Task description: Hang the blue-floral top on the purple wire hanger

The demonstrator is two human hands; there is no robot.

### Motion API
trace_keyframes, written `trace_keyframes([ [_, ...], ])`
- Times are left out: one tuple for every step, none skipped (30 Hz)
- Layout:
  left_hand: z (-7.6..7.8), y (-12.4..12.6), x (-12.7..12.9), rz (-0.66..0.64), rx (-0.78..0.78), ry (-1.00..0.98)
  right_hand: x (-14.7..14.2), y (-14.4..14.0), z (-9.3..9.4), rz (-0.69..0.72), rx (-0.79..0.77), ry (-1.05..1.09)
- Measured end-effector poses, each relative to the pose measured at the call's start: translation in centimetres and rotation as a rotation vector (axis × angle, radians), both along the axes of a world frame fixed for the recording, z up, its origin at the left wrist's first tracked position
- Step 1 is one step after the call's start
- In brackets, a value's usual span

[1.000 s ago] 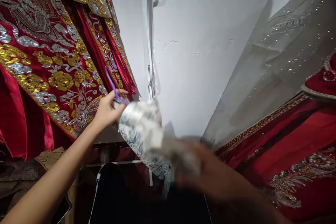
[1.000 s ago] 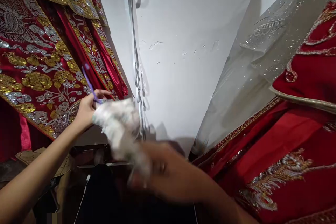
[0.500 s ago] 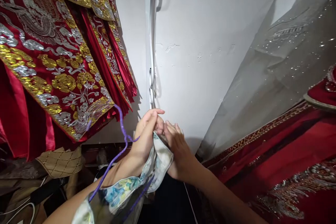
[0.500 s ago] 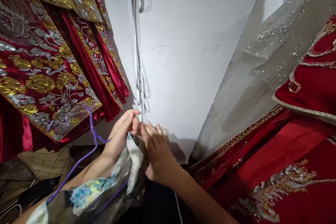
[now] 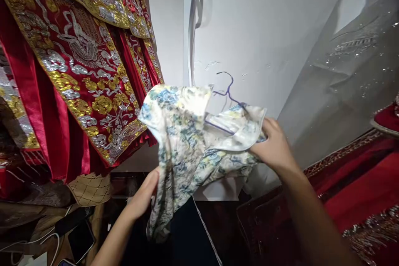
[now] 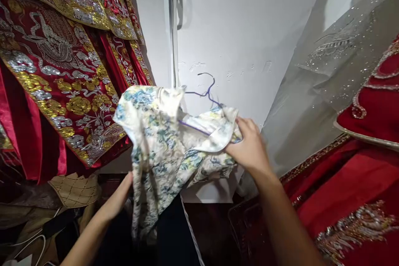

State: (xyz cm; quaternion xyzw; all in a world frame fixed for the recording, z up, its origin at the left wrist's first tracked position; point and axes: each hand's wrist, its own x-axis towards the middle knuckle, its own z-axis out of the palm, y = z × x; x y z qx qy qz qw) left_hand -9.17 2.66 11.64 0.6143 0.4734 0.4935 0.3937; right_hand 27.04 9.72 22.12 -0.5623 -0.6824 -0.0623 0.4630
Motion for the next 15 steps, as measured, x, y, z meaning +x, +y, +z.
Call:
trace_keyframes([
  [-1.0, -0.7, -0.3, -0.023, -0.031, -0.053, 0.2, 0.4, 0.8, -0.004, 0.012, -0.022],
  [-1.8, -1.1, -0.2, -0.035, -0.051, -0.095, 0.1, 0.8, 1.6, -0.007, 0.025, -0.051],
  [-2.3, -1.3, 0.1, -0.033, -0.062, -0.12, -0.1, 1.1, 2.2, -0.008, 0.034, -0.086],
  [-2.6, -1.4, 0.6, -0.017, -0.068, -0.127, -0.5, 1.3, 2.6, -0.006, 0.038, -0.124],
  [-2.7, -1.3, 1.3, 0.002, -0.074, -0.127, -1.0, 1.5, 2.9, -0.002, 0.039, -0.161],
  [-2.7, -1.1, 2.1, 0.023, -0.08, -0.13, -1.6, 1.6, 3.2, 0.005, 0.038, -0.195],
  [-2.6, -1.0, 3.0, 0.038, -0.094, -0.14, -2.1, 1.6, 3.4, 0.015, 0.034, -0.225],
  [-2.5, -0.9, 3.8, 0.054, -0.114, -0.156, -2.7, 1.7, 3.5, 0.025, 0.028, -0.25],
  [-2.5, -1.0, 4.6, 0.069, -0.136, -0.172, -3.2, 1.7, 3.6, 0.032, 0.024, -0.272],
  [-2.6, -1.3, 5.3, 0.073, -0.153, -0.181, -3.6, 1.7, 3.7, 0.035, 0.022, -0.294],
  [-2.8, -1.7, 5.9, 0.056, -0.158, -0.178, -4.1, 1.7, 3.7, 0.037, 0.023, -0.317],
  [-3.0, -2.3, 6.4, 0.012, -0.157, -0.16, -4.4, 1.6, 3.8, 0.04, 0.025, -0.342],
  [-3.2, -3.1, 6.8, -0.049, -0.159, -0.133, -4.7, 1.6, 3.8, 0.041, 0.029, -0.367],
  [-3.5, -3.9, 7.2, -0.111, -0.166, -0.101, -4.9, 1.5, 3.8, 0.042, 0.033, -0.389],
  [-3.7, -4.8, 7.6, -0.166, -0.18, -0.065, -4.9, 1.4, 3.7, 0.045, 0.037, -0.41],
])
